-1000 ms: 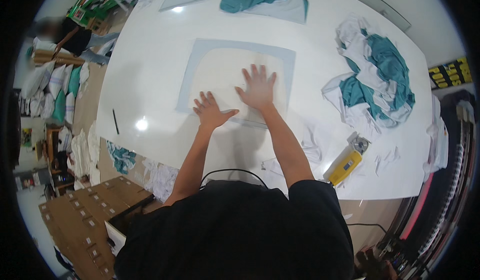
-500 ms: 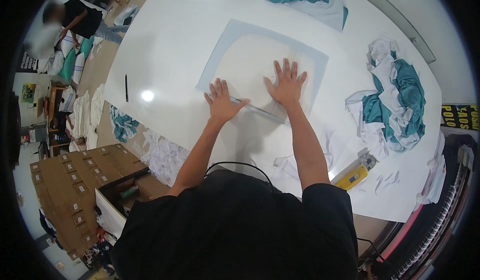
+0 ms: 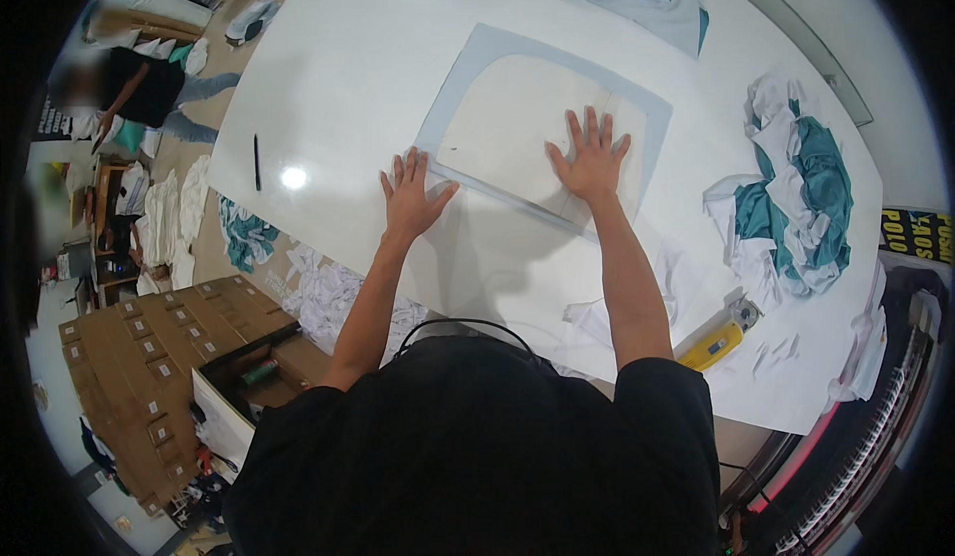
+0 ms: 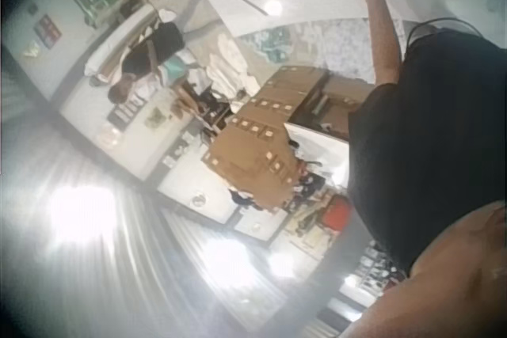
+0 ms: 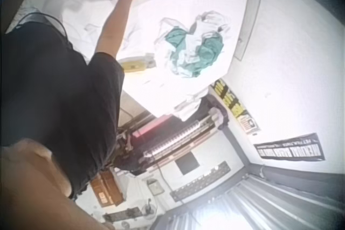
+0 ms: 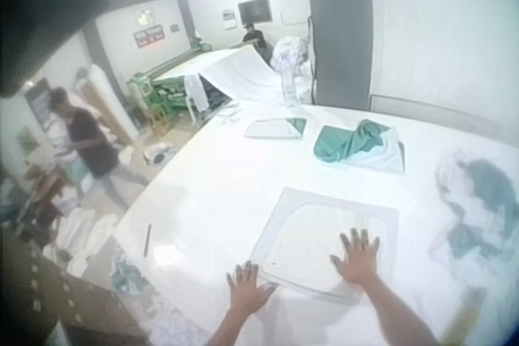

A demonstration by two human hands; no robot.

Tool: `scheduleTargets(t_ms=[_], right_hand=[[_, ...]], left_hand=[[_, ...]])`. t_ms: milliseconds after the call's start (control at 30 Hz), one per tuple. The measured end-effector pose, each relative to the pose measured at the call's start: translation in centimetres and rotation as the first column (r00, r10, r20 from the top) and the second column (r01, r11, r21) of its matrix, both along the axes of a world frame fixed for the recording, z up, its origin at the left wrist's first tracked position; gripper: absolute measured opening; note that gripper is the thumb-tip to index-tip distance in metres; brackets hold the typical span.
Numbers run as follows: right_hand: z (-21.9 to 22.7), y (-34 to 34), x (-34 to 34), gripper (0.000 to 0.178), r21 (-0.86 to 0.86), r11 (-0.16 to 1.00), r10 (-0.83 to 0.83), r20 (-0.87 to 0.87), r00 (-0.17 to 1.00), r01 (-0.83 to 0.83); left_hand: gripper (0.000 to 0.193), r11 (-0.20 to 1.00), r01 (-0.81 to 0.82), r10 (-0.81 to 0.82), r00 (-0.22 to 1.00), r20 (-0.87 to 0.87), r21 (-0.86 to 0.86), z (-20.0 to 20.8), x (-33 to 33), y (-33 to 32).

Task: The person uses a yellow rotary fabric cutter to trim a piece of teal fabric, places a cardboard template over a white piece of fabric, and then traces around the template with a pen.

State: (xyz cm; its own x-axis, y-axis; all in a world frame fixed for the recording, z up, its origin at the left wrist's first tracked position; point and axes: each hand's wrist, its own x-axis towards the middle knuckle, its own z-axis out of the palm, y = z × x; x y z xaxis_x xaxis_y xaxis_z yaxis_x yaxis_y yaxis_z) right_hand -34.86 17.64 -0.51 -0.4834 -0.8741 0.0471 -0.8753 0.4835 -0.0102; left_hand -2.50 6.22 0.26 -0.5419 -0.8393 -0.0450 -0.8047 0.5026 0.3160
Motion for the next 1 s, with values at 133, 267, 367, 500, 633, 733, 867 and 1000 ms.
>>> scheduleTargets(t_ms=[133, 267, 367, 500, 633, 733, 867, 1000], right_hand=[[0.2, -0.1, 0.1, 0.079, 0.003, 1.0, 0.0, -0.002, 1.0, 0.0], [0.3, -0.1, 0.1, 0.079, -0.007, 1.0, -0.001, 0.012, 1.0, 0.001], [0.2, -0.1, 0.0, 0.078, -0.005, 1.0, 0.001, 0.001, 1.0, -0.001], [0.3, -0.2, 0.1, 0.076, 0.006, 1.0, -0.002, -0.016, 1.0, 0.002], [0.6, -0.4, 0.3, 0.074, 0.032, 0.999, -0.006, -0.018, 1.0, 0.007], [0.2, -0.3, 0.3, 0.076, -0.007, 1.0, -0.003, -0.042, 0.999, 0.003], [-0.2, -0.3, 0.1, 0.076, -0.033, 0.999, 0.002, -0.043, 0.999, -0.004], [-0.2, -0.4, 0.1, 0.076, -0.028, 1.0, -0.006, -0.045, 0.999, 0.005]], left_hand=[[0.081, 0.989, 0.091, -0.094, 0.995, -0.026, -0.114, 0.1, 1.0, 0.3], [0.073, 0.986, 0.152, -0.158, 0.984, -0.088, -0.069, 0.3, 1.9, 0.6], [0.071, 0.986, 0.146, -0.154, 0.983, -0.101, -0.076, 0.2, 2.4, 0.4], [0.07, 0.986, 0.142, -0.152, 0.981, -0.117, -0.088, 0.5, 2.8, 0.2], [0.062, 0.979, 0.133, -0.152, 0.982, -0.111, -0.157, 0.9, 2.5, 0.2], [0.053, 0.977, 0.113, -0.152, 0.966, -0.212, -0.183, -0.1, 1.8, -1.2], [0.05, 0.991, 0.072, -0.101, 0.957, -0.272, -0.113, -0.4, 0.2, -4.0], [0.057, 0.979, 0.087, -0.118, 0.979, -0.168, -0.185, -0.9, 0.3, -4.9]])
